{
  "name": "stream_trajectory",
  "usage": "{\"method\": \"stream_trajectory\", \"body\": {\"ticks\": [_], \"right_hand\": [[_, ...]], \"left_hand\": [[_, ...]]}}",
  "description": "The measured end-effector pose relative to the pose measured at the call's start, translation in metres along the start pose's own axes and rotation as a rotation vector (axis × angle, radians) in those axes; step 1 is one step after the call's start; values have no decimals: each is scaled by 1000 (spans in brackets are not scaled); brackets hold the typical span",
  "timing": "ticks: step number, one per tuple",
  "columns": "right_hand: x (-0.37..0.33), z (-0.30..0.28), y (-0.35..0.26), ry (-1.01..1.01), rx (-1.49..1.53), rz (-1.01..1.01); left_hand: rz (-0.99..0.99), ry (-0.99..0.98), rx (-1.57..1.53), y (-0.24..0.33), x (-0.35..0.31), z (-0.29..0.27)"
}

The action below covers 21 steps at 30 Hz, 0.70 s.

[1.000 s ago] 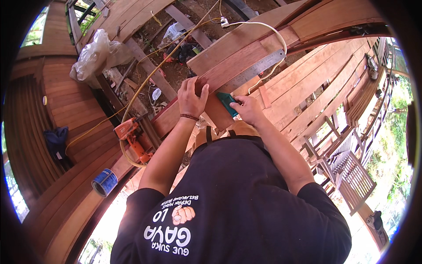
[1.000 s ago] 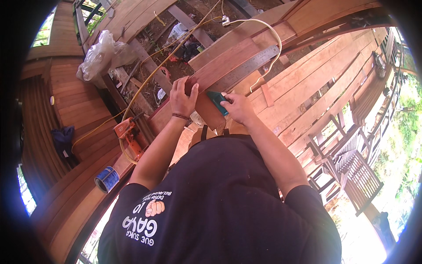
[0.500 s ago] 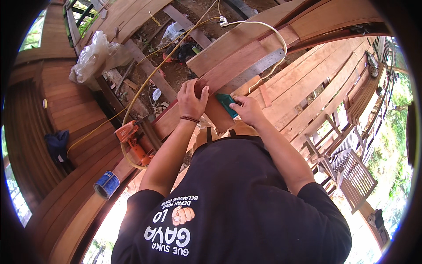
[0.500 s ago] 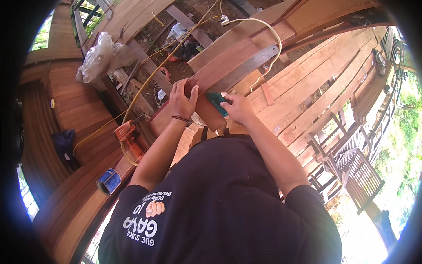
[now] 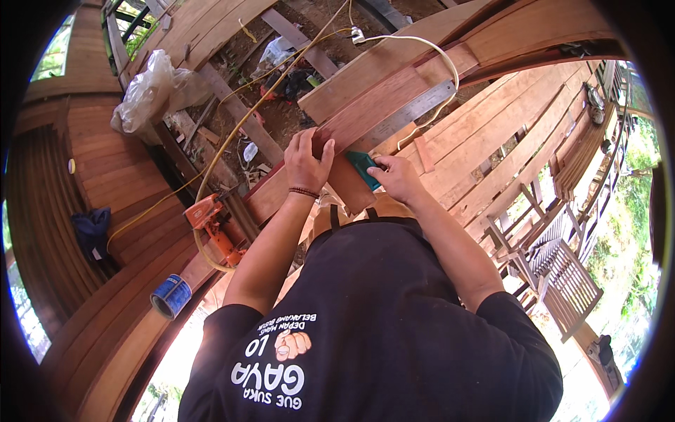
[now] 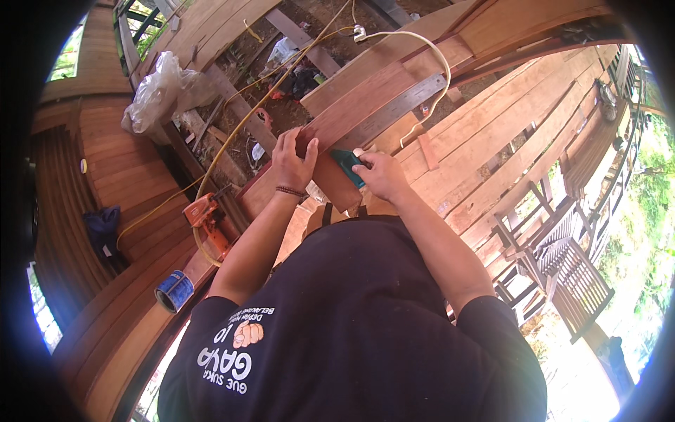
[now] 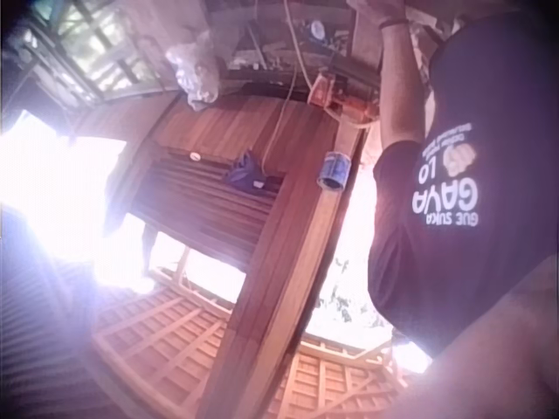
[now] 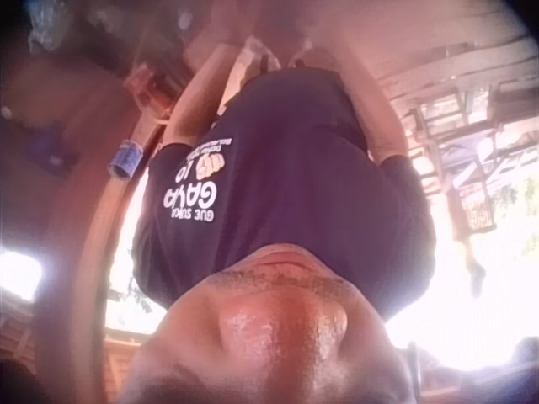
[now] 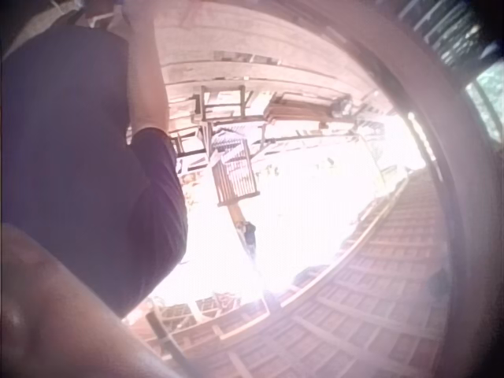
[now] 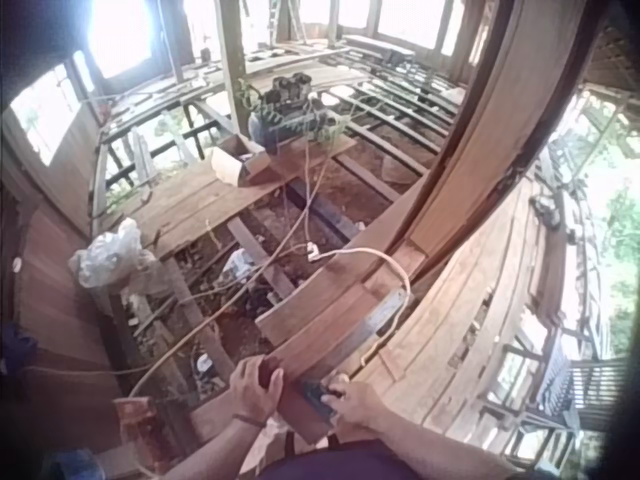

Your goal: The person selects wooden planks, measures and marks them with a ruler and pencil, applies glue, and fastens them to a wooden frame using a nail gun. The person also uses a sanding block to smooth the edges of the planks.

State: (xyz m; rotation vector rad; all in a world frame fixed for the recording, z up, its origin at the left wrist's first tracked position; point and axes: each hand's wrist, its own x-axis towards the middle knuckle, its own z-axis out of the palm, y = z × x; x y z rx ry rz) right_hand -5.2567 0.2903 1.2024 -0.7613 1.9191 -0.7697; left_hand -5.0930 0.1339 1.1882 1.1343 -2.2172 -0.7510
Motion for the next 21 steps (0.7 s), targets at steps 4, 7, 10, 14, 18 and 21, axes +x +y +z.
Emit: {"method": "stream_trajectory", "body": {"ticks": [4,7,10,14,18,21], "right_hand": [[1,0,0,-18,6,10],[1,0,1,-14,12,1],[-1,-2,-4,-7,12,-8],[-2,-1,-4,0,10,-8],[-2,-3,-5,-20,-8,-4],[-1,-2,-2,-13,-2,-18]], "left_hand": [[2,-1,3,2,0,-1],[-5,-15,11,2,0,-1],[9,-10,7,1,1,-1],[23,-6,9,2,1,-2],[53,-10,-18,7,4,-6],[84,8,-33,7,4,-6]]}}
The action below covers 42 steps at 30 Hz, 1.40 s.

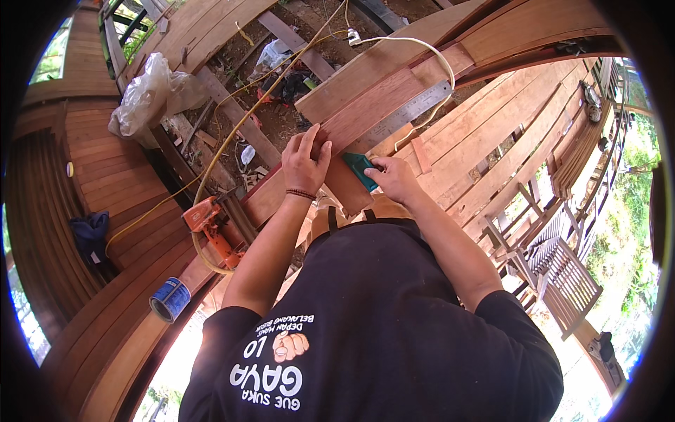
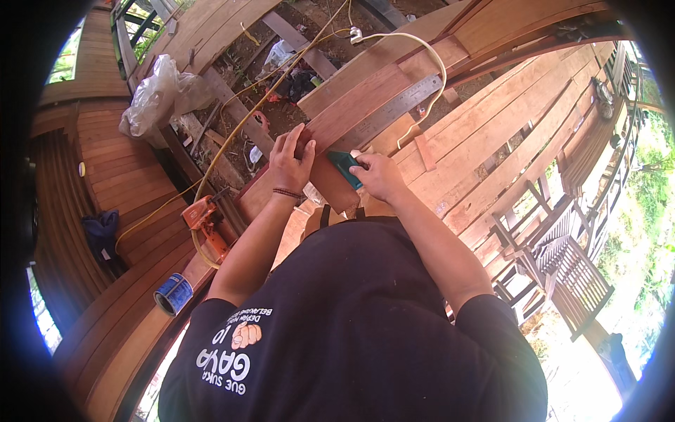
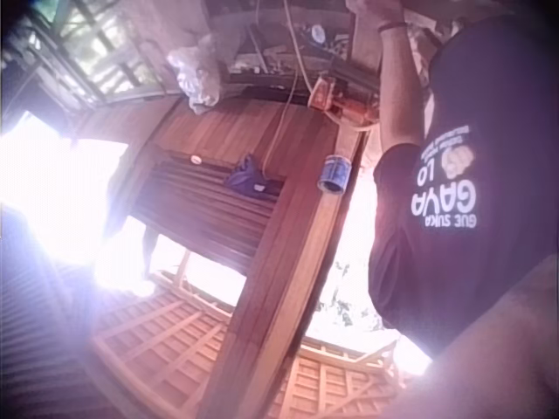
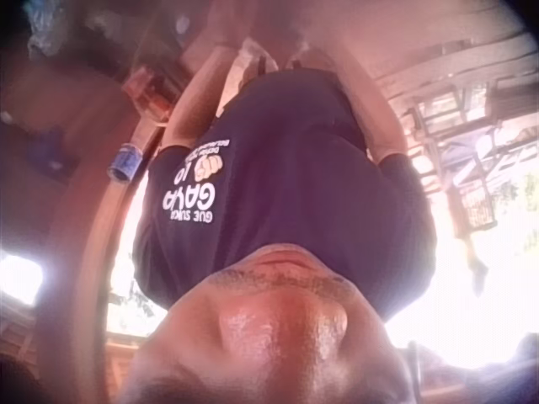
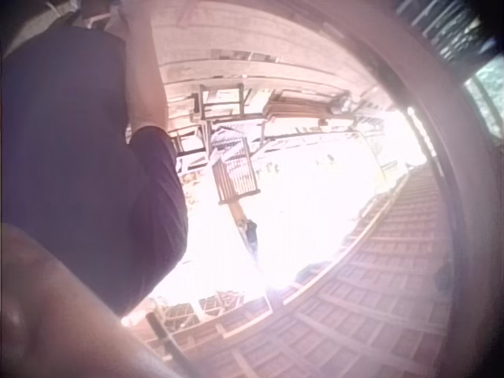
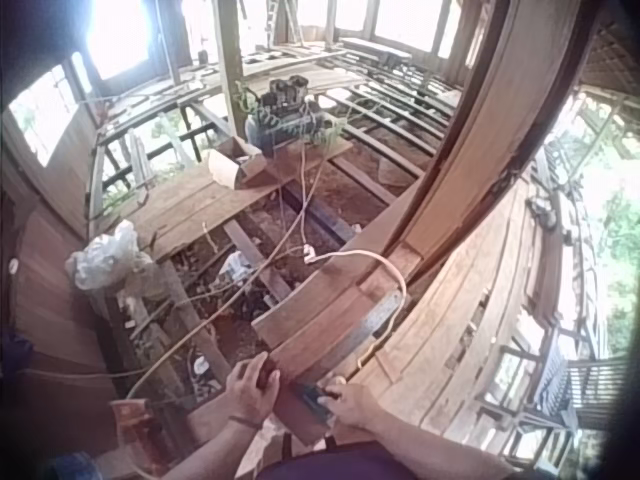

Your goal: The person selects wooden planks, measures and marks them with a ruler and pencil, applies glue, and fastens them to a wooden frame using a nail gun. The person also uses a sanding block to smooth the edges of the planks.

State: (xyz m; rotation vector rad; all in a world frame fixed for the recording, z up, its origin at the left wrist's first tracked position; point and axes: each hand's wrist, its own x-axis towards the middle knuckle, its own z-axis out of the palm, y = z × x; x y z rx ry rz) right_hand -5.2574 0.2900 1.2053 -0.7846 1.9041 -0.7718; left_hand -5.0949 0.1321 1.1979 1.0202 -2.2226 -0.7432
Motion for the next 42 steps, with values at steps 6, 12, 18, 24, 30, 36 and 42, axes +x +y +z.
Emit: {"method": "stream_trajectory", "body": {"ticks": [6,12,18,24,30,36,42], "right_hand": [[1,1,2,-2,-5,-3],[2,1,3,-7,9,-12],[1,-1,0,-20,-9,-16],[3,-2,1,-42,-4,-8],[3,-2,-1,-45,-1,8],[3,-1,1,-32,29,-22],[2,-3,-5,-39,-7,-23]], "left_hand": [[8,7,-6,-2,0,1],[3,8,-3,-1,-1,0],[3,1,14,-2,-1,0],[1,-13,9,-2,-1,0],[0,-19,21,-1,-1,-1],[-24,-28,-8,-2,-1,0],[-44,-42,20,-2,-2,-1]]}}
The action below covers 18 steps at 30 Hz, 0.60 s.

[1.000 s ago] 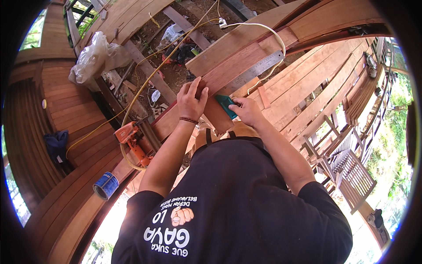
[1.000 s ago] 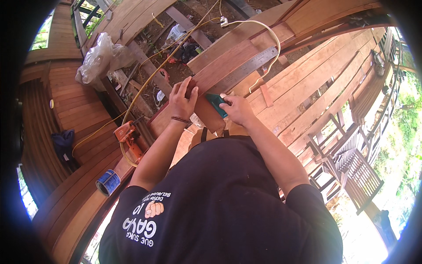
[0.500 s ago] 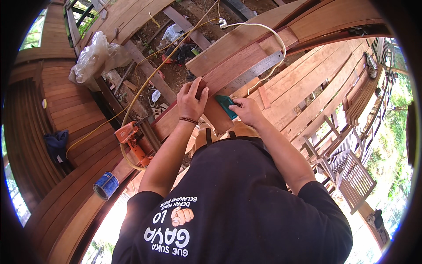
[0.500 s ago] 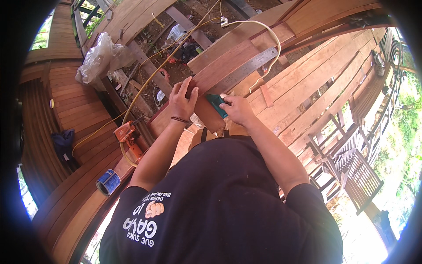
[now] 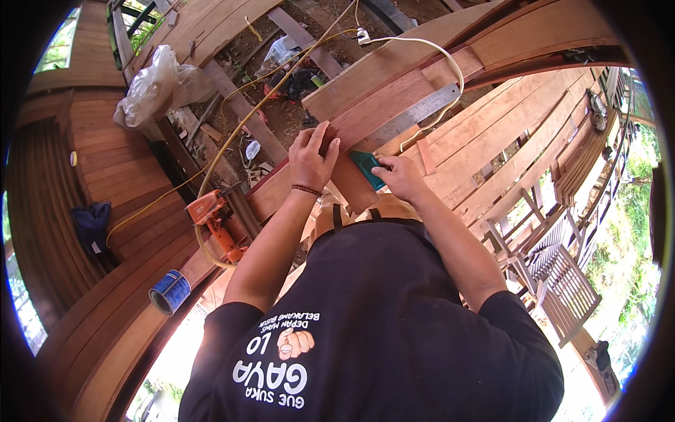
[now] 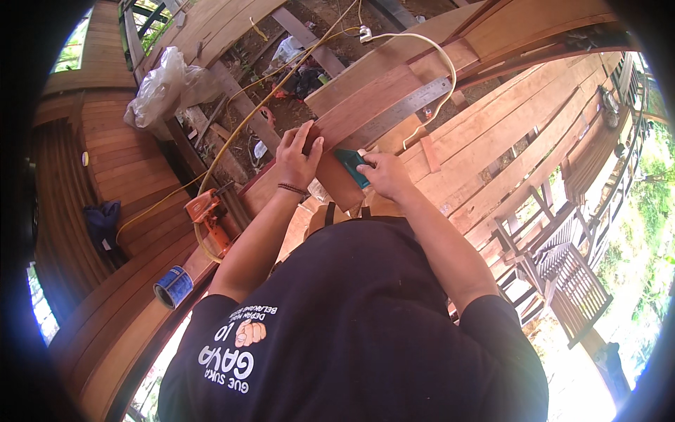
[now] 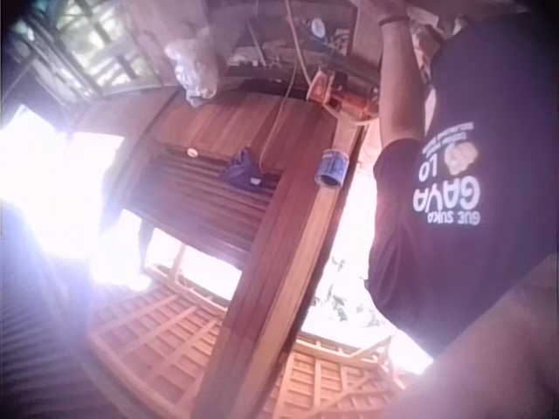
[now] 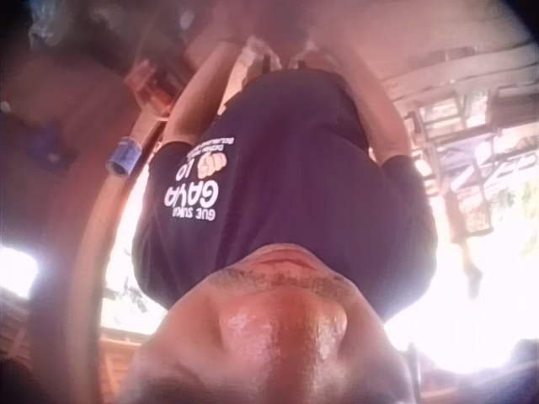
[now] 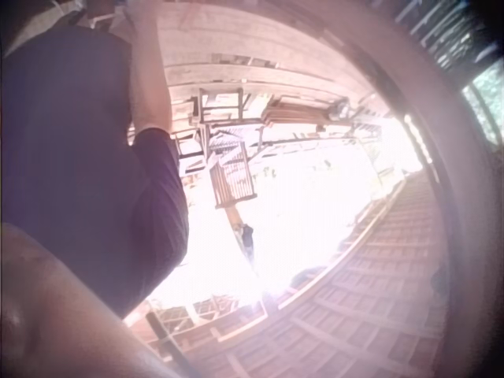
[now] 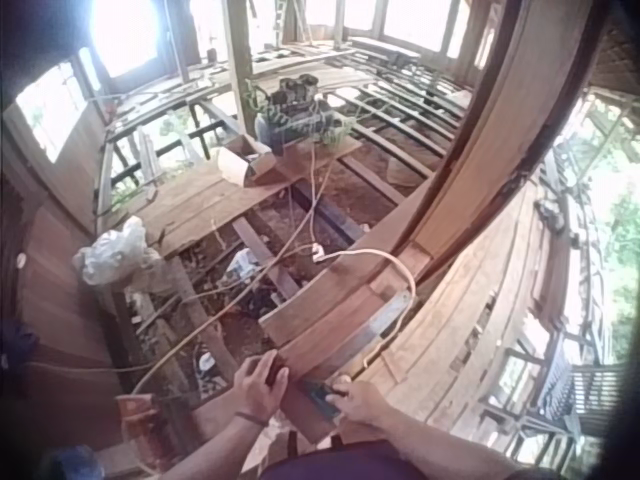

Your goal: The person selects wooden planks, measures and marks them with a ruler and pencil, applies glue, and fastens them to a wooden frame using a nail gun. The person also uses a sanding block to smooth the edges of the planks.

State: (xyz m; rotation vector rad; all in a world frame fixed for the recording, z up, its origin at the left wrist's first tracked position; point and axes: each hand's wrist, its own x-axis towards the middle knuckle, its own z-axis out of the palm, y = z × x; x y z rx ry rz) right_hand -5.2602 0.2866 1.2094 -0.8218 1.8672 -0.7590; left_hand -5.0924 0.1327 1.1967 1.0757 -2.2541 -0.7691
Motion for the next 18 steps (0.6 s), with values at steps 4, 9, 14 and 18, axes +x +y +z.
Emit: {"method": "stream_trajectory", "body": {"ticks": [4,9,14,18], "right_hand": [[0,-2,-2,-11,-57,6],[1,0,1,-4,-30,5],[2,3,7,18,-3,-27],[2,2,7,4,-11,-24]], "left_hand": [[3,1,-11,-1,0,0],[13,0,-8,-1,1,0],[17,0,4,0,1,-1],[26,11,-2,-1,1,1]]}}
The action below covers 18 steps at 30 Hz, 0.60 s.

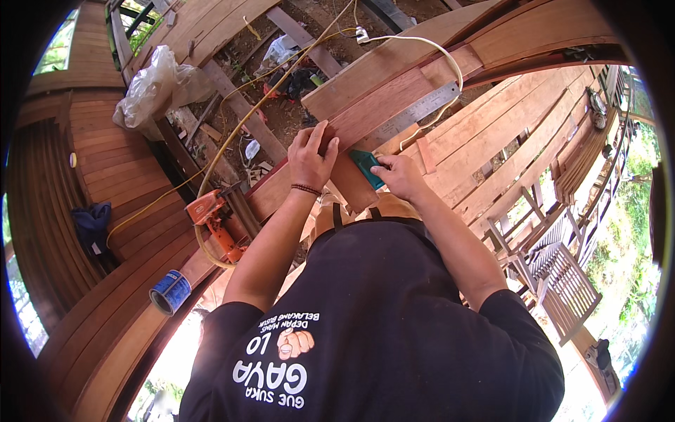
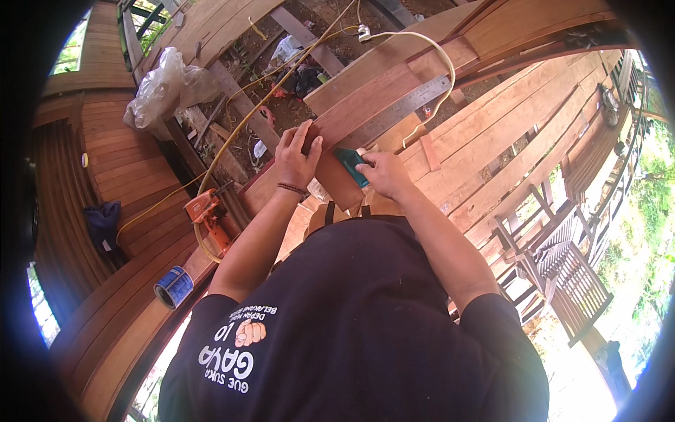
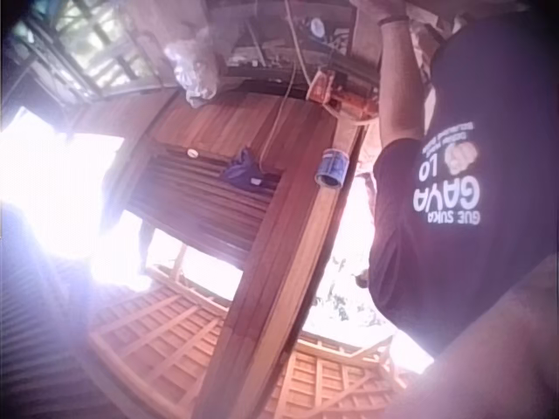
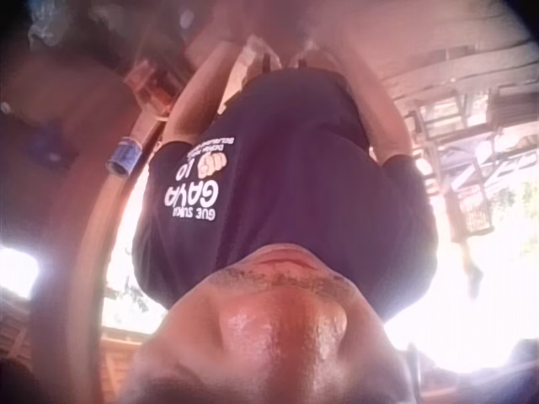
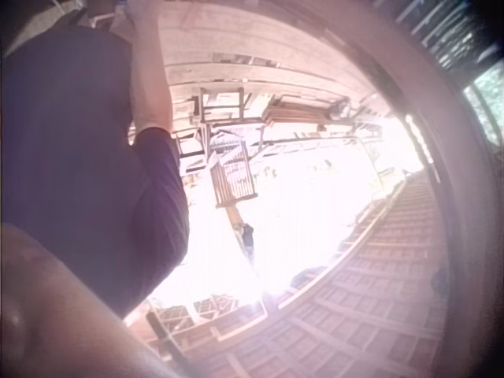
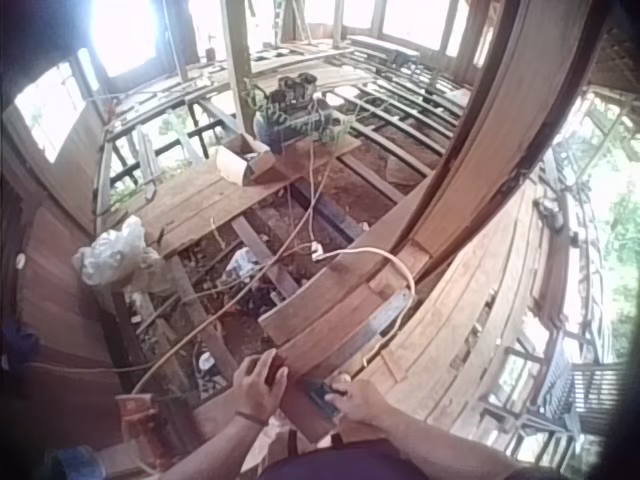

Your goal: The person selects wooden planks, measures and marks them with a ruler and pencil, applies glue, and fastens them to a wooden frame using a nail gun. The person also uses a sanding block to smooth the edges of the planks.

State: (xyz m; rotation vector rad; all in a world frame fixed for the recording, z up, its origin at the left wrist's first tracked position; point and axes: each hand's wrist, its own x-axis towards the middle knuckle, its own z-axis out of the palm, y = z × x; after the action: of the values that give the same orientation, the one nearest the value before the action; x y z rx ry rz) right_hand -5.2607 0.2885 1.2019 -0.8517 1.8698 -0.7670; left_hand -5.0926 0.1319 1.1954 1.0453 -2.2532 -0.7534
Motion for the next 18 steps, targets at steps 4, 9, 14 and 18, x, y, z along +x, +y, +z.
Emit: {"method": "stream_trajectory", "body": {"ticks": [4,9,14,18], "right_hand": [[0,0,-2,-6,6,-6],[-1,-2,-4,-10,-3,-14],[0,-1,-4,-6,-18,-16],[-1,-2,-6,-10,-13,-3]], "left_hand": [[-6,-3,-2,-3,-1,1],[-2,-6,-1,-1,0,0],[-11,-12,0,0,0,0],[-9,-13,0,1,1,-1]]}}
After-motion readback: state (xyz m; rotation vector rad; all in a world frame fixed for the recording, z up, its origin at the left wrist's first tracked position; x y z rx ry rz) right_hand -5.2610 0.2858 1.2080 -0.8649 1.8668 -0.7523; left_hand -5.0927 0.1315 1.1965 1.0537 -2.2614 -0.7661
